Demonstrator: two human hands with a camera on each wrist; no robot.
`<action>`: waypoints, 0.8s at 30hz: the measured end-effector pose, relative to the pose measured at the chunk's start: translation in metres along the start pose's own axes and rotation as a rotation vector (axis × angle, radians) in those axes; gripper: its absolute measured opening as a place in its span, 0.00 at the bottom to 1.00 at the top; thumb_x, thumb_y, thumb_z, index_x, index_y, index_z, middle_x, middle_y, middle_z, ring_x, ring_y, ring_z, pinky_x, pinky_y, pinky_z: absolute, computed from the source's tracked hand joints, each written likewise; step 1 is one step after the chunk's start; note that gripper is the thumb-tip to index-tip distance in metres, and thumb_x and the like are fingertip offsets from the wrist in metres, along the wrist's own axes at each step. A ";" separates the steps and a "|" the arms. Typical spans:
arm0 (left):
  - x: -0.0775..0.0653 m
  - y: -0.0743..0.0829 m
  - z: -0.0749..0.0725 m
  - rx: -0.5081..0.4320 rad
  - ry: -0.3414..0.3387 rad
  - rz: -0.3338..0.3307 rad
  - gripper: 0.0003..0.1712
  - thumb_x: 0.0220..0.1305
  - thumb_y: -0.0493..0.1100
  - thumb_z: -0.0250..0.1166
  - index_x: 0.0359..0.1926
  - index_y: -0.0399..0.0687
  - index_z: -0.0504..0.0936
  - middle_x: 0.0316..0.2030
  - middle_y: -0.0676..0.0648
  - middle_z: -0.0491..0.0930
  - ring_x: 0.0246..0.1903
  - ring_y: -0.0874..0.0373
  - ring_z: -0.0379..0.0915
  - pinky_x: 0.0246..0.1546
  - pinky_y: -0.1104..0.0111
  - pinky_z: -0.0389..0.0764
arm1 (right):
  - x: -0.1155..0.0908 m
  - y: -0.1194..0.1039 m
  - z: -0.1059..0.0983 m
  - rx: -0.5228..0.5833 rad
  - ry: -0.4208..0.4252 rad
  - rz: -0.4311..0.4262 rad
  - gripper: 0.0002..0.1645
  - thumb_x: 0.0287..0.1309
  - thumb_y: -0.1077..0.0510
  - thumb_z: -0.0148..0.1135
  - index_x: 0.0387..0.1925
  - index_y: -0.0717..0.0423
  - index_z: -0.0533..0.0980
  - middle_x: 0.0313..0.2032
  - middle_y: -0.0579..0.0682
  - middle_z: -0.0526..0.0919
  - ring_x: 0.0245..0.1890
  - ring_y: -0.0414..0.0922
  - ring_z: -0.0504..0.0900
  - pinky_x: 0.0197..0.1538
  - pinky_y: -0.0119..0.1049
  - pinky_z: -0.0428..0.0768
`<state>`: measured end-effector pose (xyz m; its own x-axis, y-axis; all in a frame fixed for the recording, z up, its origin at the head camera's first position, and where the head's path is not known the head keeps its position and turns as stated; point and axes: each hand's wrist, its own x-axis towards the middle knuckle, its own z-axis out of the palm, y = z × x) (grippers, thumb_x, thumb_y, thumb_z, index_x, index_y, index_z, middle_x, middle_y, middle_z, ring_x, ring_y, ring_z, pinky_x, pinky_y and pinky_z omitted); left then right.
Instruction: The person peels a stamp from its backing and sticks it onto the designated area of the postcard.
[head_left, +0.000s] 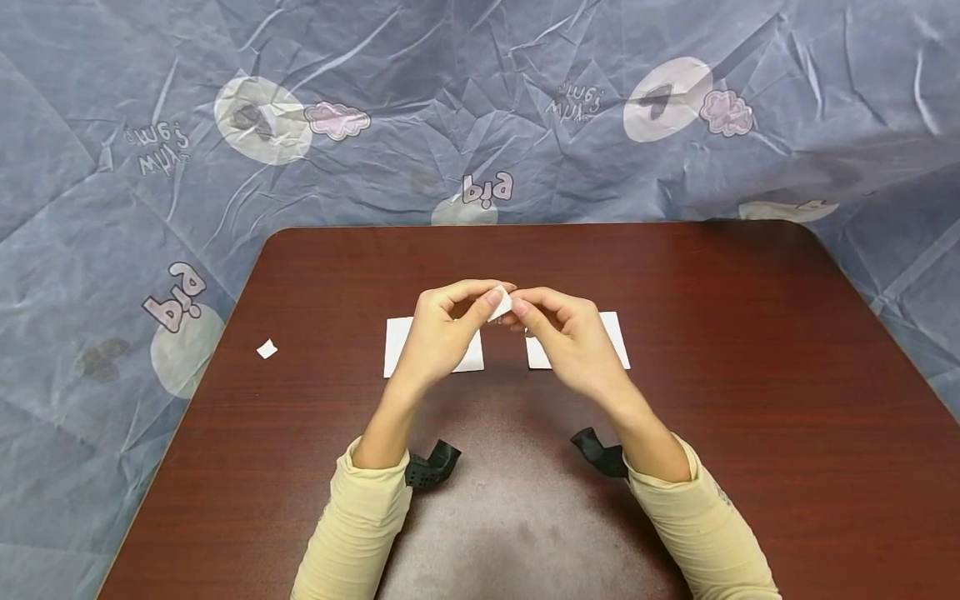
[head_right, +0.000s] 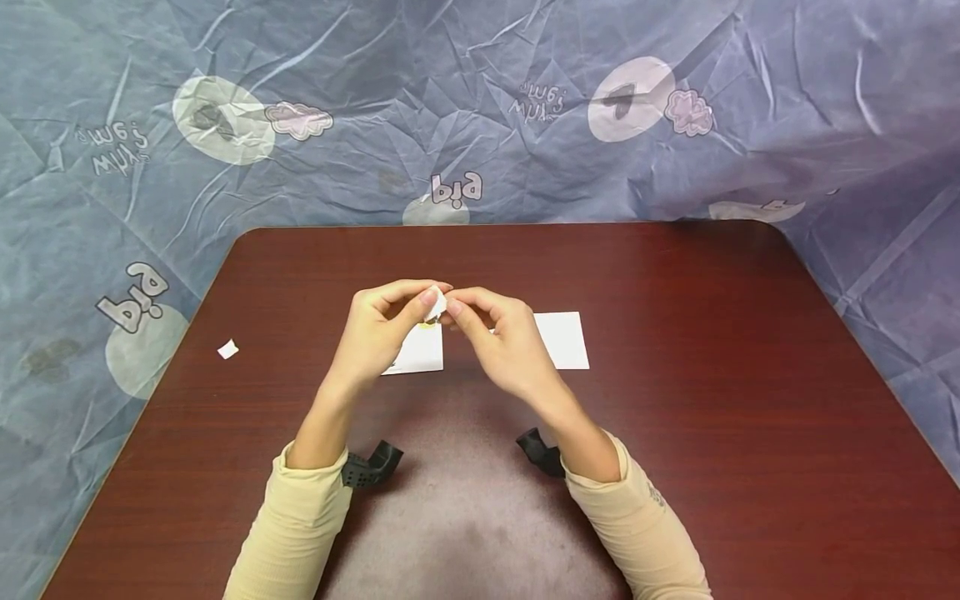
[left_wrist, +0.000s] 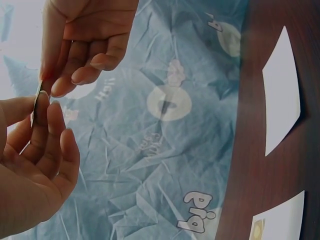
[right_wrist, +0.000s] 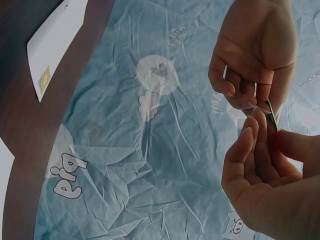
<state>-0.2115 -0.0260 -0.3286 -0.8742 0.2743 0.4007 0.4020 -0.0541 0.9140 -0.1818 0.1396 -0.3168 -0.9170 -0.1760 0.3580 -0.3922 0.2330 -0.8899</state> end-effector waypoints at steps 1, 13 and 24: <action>0.000 0.000 0.000 -0.013 -0.004 -0.001 0.10 0.65 0.33 0.60 0.45 0.30 0.83 0.41 0.41 0.83 0.38 0.57 0.80 0.40 0.59 0.80 | 0.000 -0.001 -0.001 0.005 -0.009 0.008 0.09 0.66 0.66 0.55 0.40 0.68 0.79 0.32 0.56 0.83 0.34 0.53 0.81 0.39 0.36 0.79; 0.000 0.000 -0.001 0.001 0.007 -0.015 0.11 0.65 0.35 0.61 0.46 0.34 0.83 0.41 0.44 0.84 0.36 0.57 0.79 0.38 0.63 0.79 | -0.002 -0.003 -0.004 0.033 -0.065 0.038 0.10 0.66 0.66 0.54 0.42 0.69 0.79 0.33 0.61 0.82 0.34 0.42 0.82 0.43 0.37 0.78; -0.001 0.000 0.004 0.215 0.063 0.095 0.11 0.63 0.37 0.64 0.46 0.42 0.84 0.32 0.50 0.83 0.25 0.60 0.73 0.24 0.68 0.73 | -0.003 -0.005 -0.004 -0.031 -0.015 0.067 0.09 0.63 0.65 0.60 0.43 0.63 0.80 0.34 0.54 0.84 0.32 0.43 0.81 0.37 0.35 0.80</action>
<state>-0.2093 -0.0228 -0.3293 -0.8424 0.2170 0.4932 0.5258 0.1308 0.8405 -0.1772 0.1426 -0.3129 -0.9401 -0.1729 0.2938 -0.3324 0.2738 -0.9025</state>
